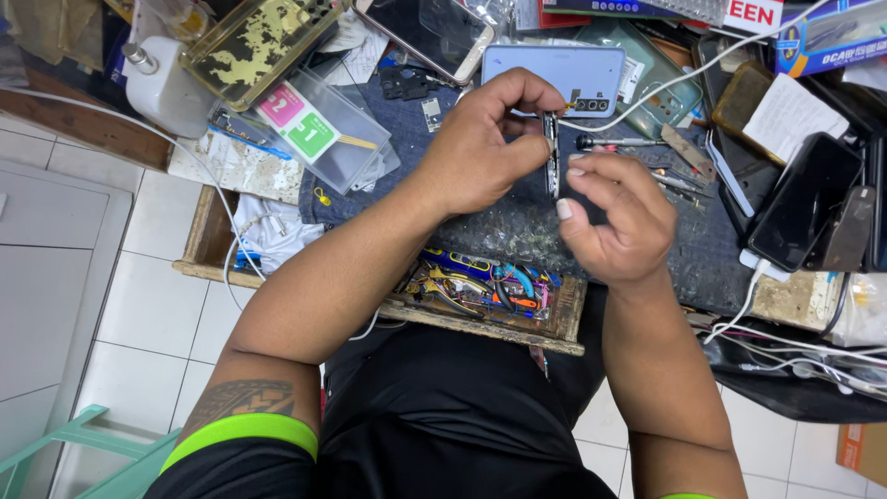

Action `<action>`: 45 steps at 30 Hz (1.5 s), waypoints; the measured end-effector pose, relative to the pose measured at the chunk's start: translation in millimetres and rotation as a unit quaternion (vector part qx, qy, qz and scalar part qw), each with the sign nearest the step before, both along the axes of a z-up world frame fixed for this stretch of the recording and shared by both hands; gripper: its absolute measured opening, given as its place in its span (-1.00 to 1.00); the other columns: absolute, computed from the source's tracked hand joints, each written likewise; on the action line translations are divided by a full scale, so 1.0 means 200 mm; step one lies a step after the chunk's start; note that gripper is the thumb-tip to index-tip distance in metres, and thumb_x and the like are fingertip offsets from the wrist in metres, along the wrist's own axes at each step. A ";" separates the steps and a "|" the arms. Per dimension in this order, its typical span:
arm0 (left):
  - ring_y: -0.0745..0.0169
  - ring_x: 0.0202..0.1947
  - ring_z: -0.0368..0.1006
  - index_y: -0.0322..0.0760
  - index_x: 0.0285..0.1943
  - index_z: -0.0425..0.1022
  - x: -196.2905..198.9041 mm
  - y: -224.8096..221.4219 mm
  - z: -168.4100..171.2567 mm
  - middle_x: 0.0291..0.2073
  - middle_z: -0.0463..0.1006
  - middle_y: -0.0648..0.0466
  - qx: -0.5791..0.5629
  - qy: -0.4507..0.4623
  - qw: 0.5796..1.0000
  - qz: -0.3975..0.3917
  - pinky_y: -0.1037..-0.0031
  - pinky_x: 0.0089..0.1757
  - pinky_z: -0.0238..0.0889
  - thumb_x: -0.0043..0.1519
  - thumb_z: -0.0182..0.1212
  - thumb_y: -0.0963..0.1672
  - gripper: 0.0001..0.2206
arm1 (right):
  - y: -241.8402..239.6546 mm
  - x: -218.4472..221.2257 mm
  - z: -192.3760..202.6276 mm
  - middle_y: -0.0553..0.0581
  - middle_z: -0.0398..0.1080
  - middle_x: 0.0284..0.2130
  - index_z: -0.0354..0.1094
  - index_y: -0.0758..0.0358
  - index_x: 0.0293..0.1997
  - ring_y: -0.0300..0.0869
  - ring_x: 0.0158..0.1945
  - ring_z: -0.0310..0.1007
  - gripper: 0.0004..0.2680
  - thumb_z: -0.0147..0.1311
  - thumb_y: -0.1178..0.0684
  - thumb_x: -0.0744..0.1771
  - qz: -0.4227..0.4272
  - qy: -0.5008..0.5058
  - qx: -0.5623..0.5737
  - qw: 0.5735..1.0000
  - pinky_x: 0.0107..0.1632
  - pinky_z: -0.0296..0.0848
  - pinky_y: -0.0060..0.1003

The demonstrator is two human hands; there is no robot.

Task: The person disassembles a mobile phone, using a small screwdriver and a prying tool to remove internal components and cables.

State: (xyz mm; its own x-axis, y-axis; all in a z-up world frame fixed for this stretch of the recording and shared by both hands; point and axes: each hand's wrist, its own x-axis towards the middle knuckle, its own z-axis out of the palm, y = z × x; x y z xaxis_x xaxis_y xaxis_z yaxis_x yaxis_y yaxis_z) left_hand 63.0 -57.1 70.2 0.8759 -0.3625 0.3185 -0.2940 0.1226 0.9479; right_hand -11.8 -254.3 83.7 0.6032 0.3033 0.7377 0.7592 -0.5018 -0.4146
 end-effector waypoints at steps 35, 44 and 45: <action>0.28 -0.05 0.53 -0.39 0.04 0.43 -0.13 -0.10 0.07 -0.13 0.57 0.01 0.024 -0.001 0.996 0.081 0.47 0.02 0.43 0.16 0.23 -0.20 -0.73 | 0.11 -0.18 0.08 0.31 0.54 -0.20 0.38 0.40 -0.10 0.00 -0.16 0.62 -0.85 0.22 0.35 0.30 -0.166 0.017 -0.047 0.985 -0.04 0.61 -0.22; 0.18 0.08 0.49 -0.33 0.22 0.41 -0.12 -0.07 0.07 0.05 0.50 -0.03 0.043 0.004 0.998 0.044 0.37 0.09 0.47 0.21 0.27 -0.16 -0.61 | 0.10 -0.14 -0.01 0.32 0.54 -0.19 0.28 0.38 -0.08 0.02 -0.12 0.63 -0.82 0.20 0.37 0.32 -0.161 -0.022 0.002 0.987 0.03 0.61 -0.20; 0.17 0.14 0.49 -0.31 0.26 0.38 -0.12 -0.04 0.08 0.12 0.49 -0.02 0.058 0.013 0.998 0.030 0.36 0.10 0.48 0.20 0.31 -0.14 -0.57 | 0.09 -0.13 -0.01 0.31 0.54 -0.20 0.27 0.37 -0.08 0.00 -0.13 0.63 -0.82 0.20 0.37 0.33 -0.156 -0.026 0.005 0.987 0.03 0.61 -0.20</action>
State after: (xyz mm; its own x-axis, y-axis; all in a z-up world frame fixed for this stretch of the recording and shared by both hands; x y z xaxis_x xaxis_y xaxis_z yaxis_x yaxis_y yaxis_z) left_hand 38.0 -66.0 86.6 0.9045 -0.3423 0.2542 -0.2728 -0.0063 0.9620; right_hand -37.1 -235.8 81.3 0.6279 0.1011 0.7717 0.5886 -0.7104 -0.3858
